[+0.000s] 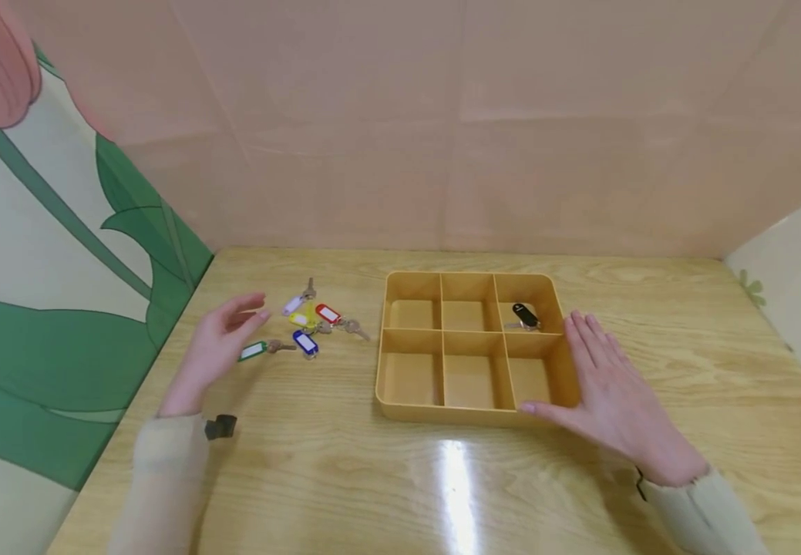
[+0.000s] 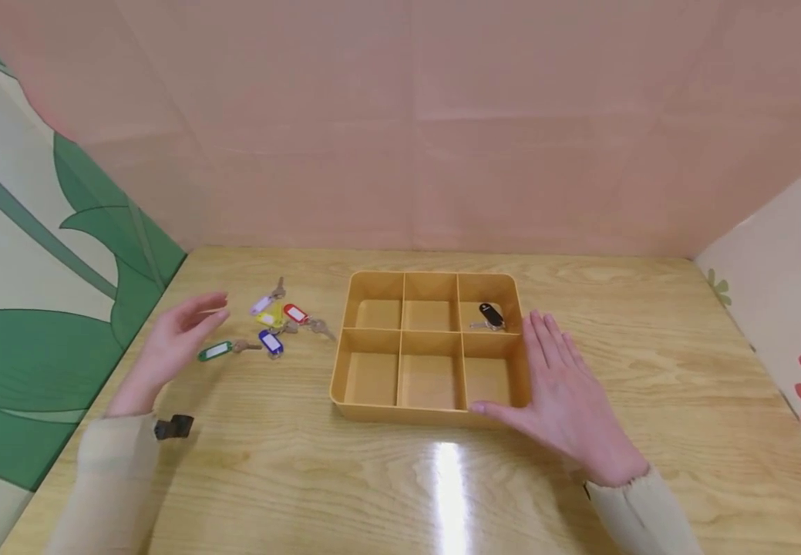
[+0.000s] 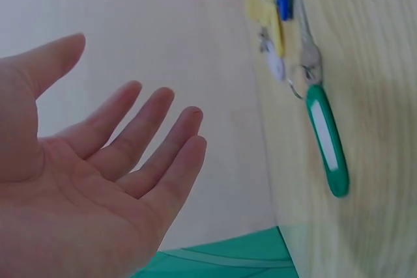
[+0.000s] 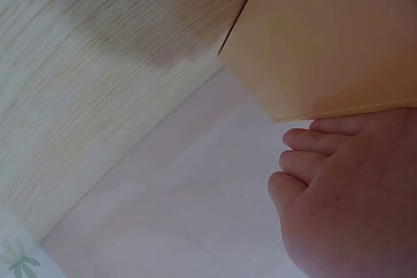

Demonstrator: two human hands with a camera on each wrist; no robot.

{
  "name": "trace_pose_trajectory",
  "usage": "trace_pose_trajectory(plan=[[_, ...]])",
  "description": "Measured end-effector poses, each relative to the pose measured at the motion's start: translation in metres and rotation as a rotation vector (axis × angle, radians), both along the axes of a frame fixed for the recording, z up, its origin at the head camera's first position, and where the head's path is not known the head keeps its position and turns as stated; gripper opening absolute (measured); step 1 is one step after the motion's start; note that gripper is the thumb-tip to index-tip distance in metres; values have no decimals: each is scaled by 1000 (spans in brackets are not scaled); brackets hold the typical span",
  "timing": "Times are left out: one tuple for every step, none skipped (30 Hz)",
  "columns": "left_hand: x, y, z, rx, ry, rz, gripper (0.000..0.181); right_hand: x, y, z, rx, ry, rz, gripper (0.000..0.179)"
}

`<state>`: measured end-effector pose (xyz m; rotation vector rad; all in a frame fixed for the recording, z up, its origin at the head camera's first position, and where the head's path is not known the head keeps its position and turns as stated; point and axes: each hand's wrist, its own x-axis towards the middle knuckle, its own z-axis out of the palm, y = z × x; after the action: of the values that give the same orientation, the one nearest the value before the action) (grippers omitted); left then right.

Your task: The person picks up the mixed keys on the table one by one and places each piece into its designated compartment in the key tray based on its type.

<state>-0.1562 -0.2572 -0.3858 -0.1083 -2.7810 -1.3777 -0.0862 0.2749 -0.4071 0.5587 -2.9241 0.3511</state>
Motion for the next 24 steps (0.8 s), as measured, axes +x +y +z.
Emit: trace_pose_trajectory(plan=[[0, -2, -1, -3, -7, 2, 59, 0, 0, 0, 0, 2, 0, 128], [0, -3, -2, -7, -14, 4, 58, 0, 0, 0, -1, 1, -1, 128], [1, -5, -2, -13, -22, 8, 59, 0, 0, -1, -1, 2, -1, 128], [1, -6, -3, -18, -29, 12, 59, 0, 0, -1, -1, 3, -2, 128], [1, -8, -3, -22, -39, 15, 60, 0, 0, -1, -3, 3, -2, 128], [1, -9, -4, -25, -50, 18, 61, 0, 0, -1, -4, 5, -1, 128], [1, -11, -4, -32, -64, 23, 61, 0, 1, -1, -5, 5, 0, 128], [2, -12, -5, -38, -80, 27, 63, 0, 1, -1, -5, 4, -1, 128], [2, -13, -5, -45, -97, 29, 65, 0, 1, -1, -6, 3, -2, 128], [2, -14, -5, -50, -111, 28, 66, -1, 1, -1, -6, 2, -2, 128], [2, -16, -6, -56, -124, 24, 67, -1, 1, 0, -6, 1, -3, 128], [2, -17, -7, -62, -135, 18, 68, -1, 1, 0, -7, -1, -4, 128], [2, -18, -8, -71, -142, 11, 68, -1, 1, 0, -6, -4, -6, 128], [2, -19, -9, -77, -148, 3, 69, -1, 0, 0, -6, -7, -7, 128], [2, -21, -11, -85, -154, -4, 69, 0, 0, 0, -6, -7, -8, 128], [2, -22, -13, -92, -157, -9, 68, 0, 0, 0, -5, -8, -7, 128], [1, -23, -15, -99, -160, -10, 67, 0, 0, 0, -5, -7, -7, 128], [1, -24, -16, -105, -165, -9, 66, 0, 0, 0, -6, -6, -6, 128], [1, -25, -18, -112, -171, -6, 66, 0, 0, 0, -6, -5, -6, 128], [1, -25, -20, -115, -180, -3, 65, 1, 0, 0, -7, -4, -6, 128], [1, -27, -22, -119, -187, 1, 64, 1, 0, 0, -7, -4, -6, 128], [0, -28, -23, -122, -191, 3, 63, 1, 0, 0, -7, -5, -6, 128], [0, -29, -25, -126, -193, 3, 62, 1, 0, 0, -8, -7, -7, 128], [1, -30, -26, -129, -197, 2, 61, 1, 0, 0, -8, -9, -8, 128]])
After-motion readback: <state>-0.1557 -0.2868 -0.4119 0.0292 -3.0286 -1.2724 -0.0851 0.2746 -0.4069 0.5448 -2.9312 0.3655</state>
